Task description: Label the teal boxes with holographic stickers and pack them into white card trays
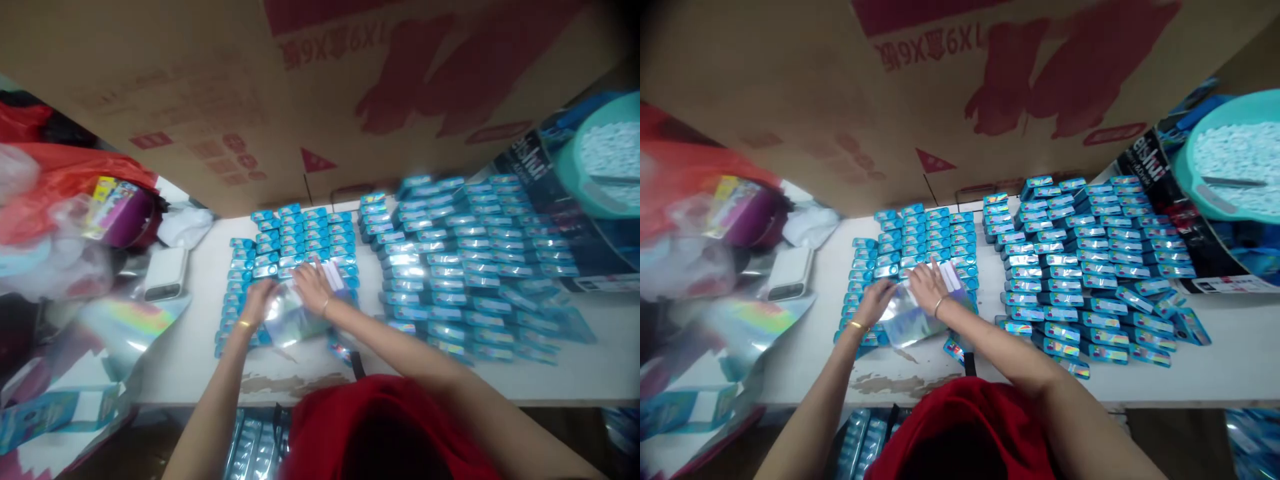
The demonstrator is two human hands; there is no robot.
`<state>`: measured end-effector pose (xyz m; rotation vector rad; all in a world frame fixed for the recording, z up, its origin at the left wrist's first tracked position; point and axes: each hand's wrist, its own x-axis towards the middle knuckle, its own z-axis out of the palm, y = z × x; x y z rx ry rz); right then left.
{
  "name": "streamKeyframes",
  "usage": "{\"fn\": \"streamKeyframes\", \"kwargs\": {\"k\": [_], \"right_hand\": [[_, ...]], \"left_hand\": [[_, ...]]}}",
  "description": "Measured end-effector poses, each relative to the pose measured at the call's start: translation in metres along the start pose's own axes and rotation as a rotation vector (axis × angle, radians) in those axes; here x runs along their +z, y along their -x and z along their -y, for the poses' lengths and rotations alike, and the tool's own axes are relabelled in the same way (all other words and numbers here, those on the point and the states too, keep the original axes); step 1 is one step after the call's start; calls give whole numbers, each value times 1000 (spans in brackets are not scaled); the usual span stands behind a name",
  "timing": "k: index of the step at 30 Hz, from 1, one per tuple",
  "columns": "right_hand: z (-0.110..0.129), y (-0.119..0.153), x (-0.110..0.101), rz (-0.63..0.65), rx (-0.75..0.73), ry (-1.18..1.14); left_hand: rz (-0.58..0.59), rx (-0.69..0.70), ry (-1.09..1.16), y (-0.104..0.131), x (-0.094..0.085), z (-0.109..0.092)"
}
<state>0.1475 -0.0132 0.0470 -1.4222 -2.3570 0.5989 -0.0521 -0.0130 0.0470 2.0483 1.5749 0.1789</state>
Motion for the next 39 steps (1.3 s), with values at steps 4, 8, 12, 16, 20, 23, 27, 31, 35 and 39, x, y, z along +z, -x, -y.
{"fn": "streamKeyframes", "kwargs": {"k": [4, 8, 12, 16, 20, 23, 27, 31, 35, 39], "right_hand": [[-18, -21, 0, 74, 97, 52], [-38, -31, 1, 95, 175, 88], [-47, -38, 9, 120, 247, 100], [-49, -39, 20, 100, 279, 107], [-51, -37, 29, 68, 272, 107], [-52, -33, 32, 33, 239, 55], [-47, -24, 24, -206, 158, -283], [-34, -12, 0, -338, 206, -788], [-34, -8, -21, -395, 463, -962], [-61, -15, -36, -484, 607, -1070]], "left_hand": [[-55, 83, -85, -28, 3, -11], [-68, 213, -256, -50, 16, -15], [-88, 275, -342, -60, 31, -14], [-150, 316, -301, -55, 45, -7], [-219, 361, -50, -29, 46, -14], [-319, 251, 290, -8, 31, -32], [-585, -156, 816, -9, 4, -58], [-628, -327, 1135, -39, -4, -74], [-562, -417, 1213, -66, 8, -84], [-510, -430, 1255, -90, 23, -98]]}}
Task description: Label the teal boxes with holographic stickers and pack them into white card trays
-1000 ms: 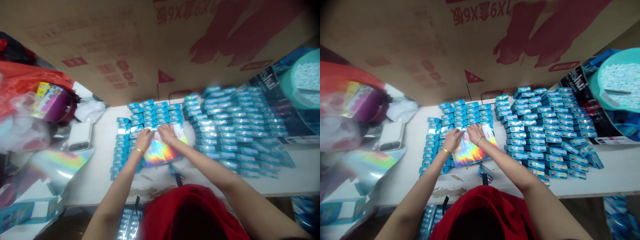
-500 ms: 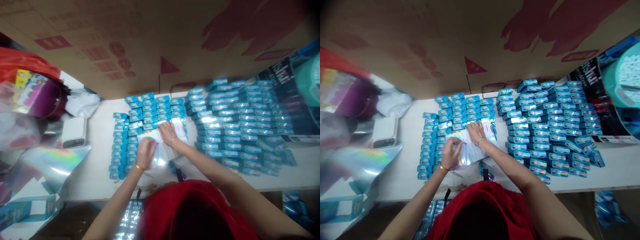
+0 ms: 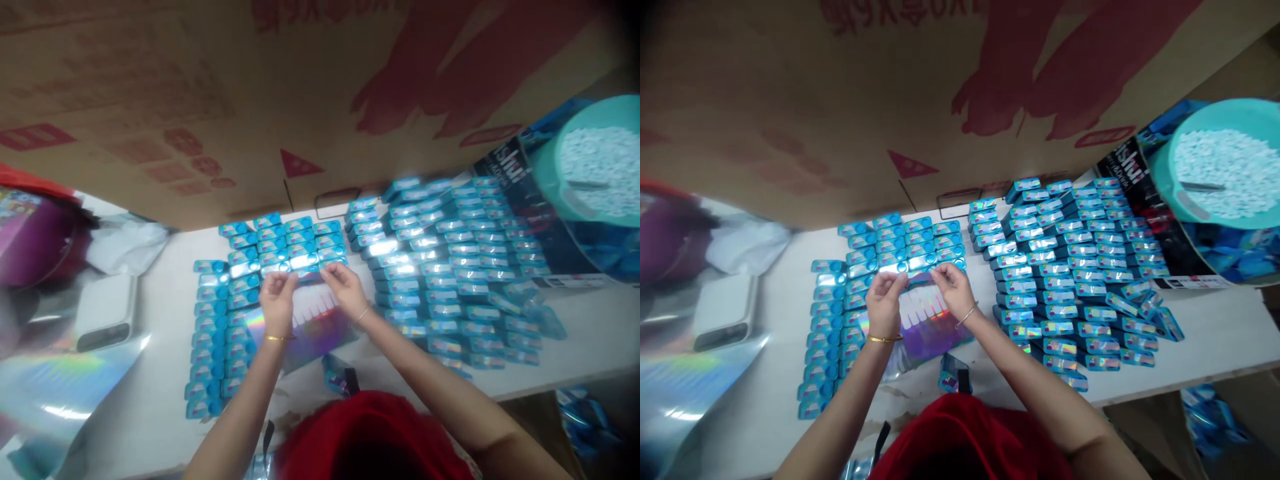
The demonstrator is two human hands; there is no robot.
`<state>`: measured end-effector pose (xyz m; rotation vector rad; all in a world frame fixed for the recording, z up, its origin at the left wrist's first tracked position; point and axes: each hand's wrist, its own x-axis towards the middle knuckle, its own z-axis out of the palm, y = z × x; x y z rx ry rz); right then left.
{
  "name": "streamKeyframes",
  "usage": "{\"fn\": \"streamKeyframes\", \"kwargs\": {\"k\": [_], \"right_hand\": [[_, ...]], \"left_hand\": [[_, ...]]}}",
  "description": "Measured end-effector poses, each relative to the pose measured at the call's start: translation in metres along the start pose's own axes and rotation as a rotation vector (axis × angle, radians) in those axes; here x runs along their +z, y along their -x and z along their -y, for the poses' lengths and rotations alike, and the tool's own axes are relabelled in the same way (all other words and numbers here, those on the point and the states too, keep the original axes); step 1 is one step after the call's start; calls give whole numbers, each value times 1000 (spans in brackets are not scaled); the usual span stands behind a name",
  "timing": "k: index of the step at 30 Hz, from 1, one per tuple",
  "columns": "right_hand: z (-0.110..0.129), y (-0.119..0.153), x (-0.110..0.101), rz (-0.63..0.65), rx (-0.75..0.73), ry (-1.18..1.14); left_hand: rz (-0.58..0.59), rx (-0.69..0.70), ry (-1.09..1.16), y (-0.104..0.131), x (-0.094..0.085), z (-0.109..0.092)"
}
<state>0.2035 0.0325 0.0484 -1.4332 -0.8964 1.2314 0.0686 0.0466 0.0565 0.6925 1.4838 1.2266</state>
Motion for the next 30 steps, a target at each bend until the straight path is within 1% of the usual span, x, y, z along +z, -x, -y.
{"fn": "streamKeyframes", "kwargs": {"k": [4, 7, 10, 12, 14, 16, 18, 20, 22, 25, 27, 30], "right_hand": [[5, -32, -22, -40, 78, -128], [5, -58, -36, -87, 72, -118], [2, -89, -51, -116, -3, -15], [-1, -111, -60, -122, -87, 75], [-6, -129, -68, -116, -180, 205], [-11, -143, -72, -92, -268, 375], [-17, -150, -74, -64, -344, 559], [-21, -153, -74, -50, -387, 731], [-24, -153, -72, -36, -379, 890], [-27, -153, -69, -10, -321, 1072], [-28, -153, -68, 8, -292, 1127], [-29, -153, -69, 21, -298, 1162]], "left_hand": [[48, 22, 10, -17, 36, 5], [56, 56, 12, -36, 65, 12], [67, 120, -43, -56, 92, 20], [68, 216, -126, -68, 106, 26], [39, 335, -267, -78, 117, 30], [-20, 407, -440, -86, 124, 33], [-80, 408, -595, -91, 128, 36], [-102, 396, -706, -94, 130, 39], [-101, 395, -776, -97, 130, 43], [-78, 406, -819, -99, 131, 50], [-64, 417, -838, -100, 131, 53], [-70, 411, -888, -100, 132, 52]]}}
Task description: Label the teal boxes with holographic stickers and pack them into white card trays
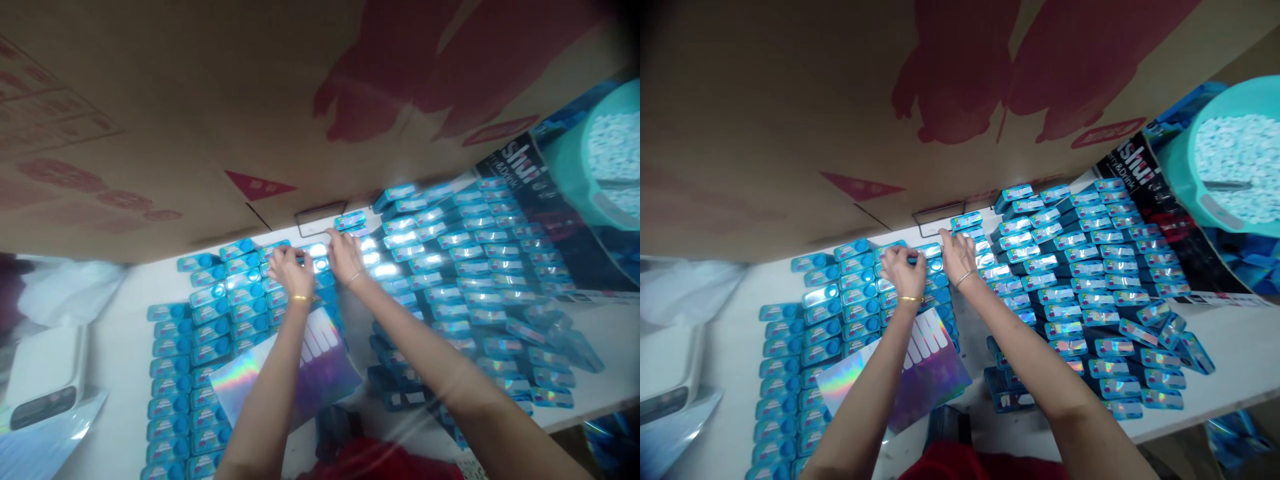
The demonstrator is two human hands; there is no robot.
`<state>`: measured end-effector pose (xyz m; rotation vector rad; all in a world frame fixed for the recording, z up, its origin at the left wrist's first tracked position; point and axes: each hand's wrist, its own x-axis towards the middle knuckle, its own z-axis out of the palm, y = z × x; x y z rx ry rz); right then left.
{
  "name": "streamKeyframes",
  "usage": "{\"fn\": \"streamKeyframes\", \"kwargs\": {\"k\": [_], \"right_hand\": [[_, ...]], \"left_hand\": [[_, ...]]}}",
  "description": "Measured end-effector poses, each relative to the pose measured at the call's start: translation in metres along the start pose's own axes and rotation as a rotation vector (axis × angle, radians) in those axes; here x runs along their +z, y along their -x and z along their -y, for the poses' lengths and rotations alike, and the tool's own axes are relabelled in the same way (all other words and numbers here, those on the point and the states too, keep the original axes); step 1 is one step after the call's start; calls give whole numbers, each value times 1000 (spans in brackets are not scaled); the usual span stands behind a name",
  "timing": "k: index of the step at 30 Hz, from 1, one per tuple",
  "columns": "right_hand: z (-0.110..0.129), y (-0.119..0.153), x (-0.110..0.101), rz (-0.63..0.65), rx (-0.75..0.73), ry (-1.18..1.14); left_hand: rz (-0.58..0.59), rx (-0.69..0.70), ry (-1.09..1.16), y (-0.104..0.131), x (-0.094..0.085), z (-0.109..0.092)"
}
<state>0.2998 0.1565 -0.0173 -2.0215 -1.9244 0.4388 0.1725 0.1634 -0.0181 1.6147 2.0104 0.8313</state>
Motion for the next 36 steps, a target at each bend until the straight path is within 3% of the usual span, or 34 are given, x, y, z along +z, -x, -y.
{"fn": "streamKeyframes", "kwargs": {"k": [5, 10, 12, 15, 18, 21, 23, 25, 28, 32, 36], "right_hand": [[-5, 5, 4, -48, -43, 117], [-17, 7, 3, 60, -188, 203], [-20, 10, -5, 103, -238, 225], [-7, 26, -25, 20, -196, 190], [34, 61, -40, -46, -185, 42], [87, 103, -32, 58, -331, -83], [115, 124, -12, 150, -407, -98], [130, 135, 10, 224, -431, -64], [134, 135, 34, 284, -417, -12], [129, 123, 38, 300, -400, 16], [127, 120, 40, 314, -370, 25]], "left_hand": [[8, -113, -94, -6, -8, -7], [38, -143, -90, -12, -6, -11], [60, -139, -39, -14, -13, -9], [234, -6, 196, -14, -54, 9], [473, 135, 325, 0, -122, 40], [572, 114, 213, 28, -181, 79], [602, 82, 160, 49, -201, 103], [613, 101, 120, 66, -204, 120], [547, 251, -42, 79, -194, 131], [438, 460, -291, 82, -179, 132], [387, 548, -335, 91, -172, 138]]}}
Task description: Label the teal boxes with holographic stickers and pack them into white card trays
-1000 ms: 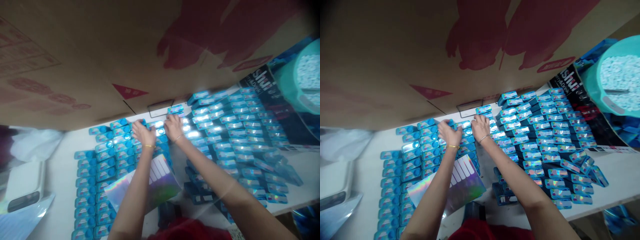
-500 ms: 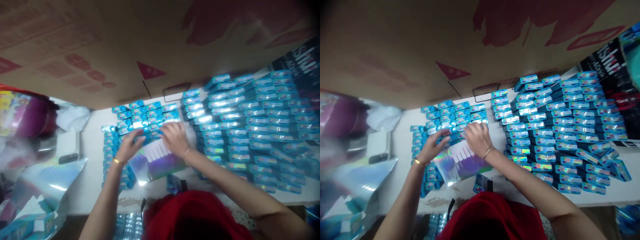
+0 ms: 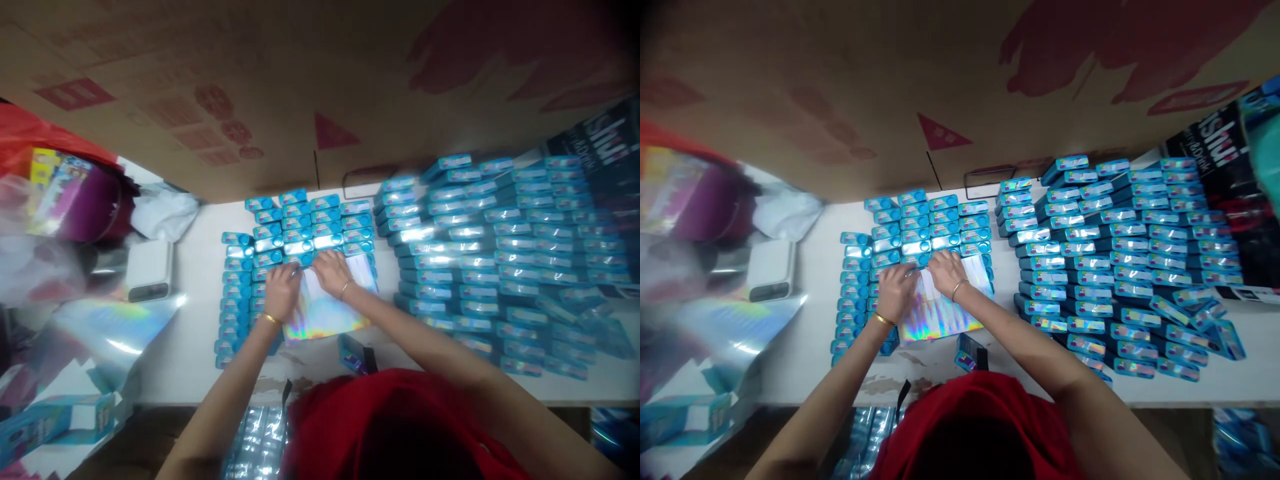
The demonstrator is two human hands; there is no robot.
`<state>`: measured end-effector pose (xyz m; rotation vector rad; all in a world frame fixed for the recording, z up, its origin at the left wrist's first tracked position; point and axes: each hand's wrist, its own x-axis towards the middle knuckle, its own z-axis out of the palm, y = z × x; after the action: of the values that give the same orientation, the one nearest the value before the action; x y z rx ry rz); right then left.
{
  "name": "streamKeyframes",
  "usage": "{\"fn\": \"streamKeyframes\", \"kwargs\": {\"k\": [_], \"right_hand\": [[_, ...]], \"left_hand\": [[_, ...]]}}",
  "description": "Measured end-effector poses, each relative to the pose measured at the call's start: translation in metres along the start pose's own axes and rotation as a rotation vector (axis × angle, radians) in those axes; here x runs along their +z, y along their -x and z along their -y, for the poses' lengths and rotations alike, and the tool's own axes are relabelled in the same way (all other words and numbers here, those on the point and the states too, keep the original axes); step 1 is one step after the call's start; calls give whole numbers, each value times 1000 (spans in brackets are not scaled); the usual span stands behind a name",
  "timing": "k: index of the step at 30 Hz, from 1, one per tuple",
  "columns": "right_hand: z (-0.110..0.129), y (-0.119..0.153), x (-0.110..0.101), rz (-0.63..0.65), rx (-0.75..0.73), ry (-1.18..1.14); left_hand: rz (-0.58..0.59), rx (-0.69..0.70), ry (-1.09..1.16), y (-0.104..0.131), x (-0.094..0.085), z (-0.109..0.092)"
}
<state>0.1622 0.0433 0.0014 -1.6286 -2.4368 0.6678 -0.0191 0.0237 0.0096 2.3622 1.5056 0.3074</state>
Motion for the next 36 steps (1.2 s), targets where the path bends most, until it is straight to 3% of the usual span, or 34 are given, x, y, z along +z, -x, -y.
{"fn": "streamKeyframes", "kwargs": {"k": [5, 8, 10, 14, 18, 21, 24, 28, 31, 36], "right_hand": [[0, 2, 12, -1, 26, 21], [-2, 1, 17, 15, 42, -1], [-3, 2, 17, -21, 30, -93], [1, 14, 0, -244, -19, -564], [13, 34, -27, -288, 143, -1079], [12, 45, -41, -287, 326, -1188], [-10, 47, -48, -394, 376, -1110], [-67, 37, -63, -488, 365, -750], [-104, 21, -79, -451, 398, -411], [-129, -8, -96, -320, 462, 14]], "left_hand": [[17, 10, 26, 35, -6, -18], [-20, -34, 186, 54, -29, -40], [-153, -169, 350, 55, -48, -53], [-470, -573, 824, 27, -67, -66], [-479, -763, 1164, -7, -59, -66], [-440, -826, 1247, -23, -43, -71], [-387, -795, 1257, -40, -19, -77], [-426, -549, 1030, -83, 14, -86], [-477, -457, 804, -123, 32, -95], [-411, -542, 518, -165, 47, -105]]}}
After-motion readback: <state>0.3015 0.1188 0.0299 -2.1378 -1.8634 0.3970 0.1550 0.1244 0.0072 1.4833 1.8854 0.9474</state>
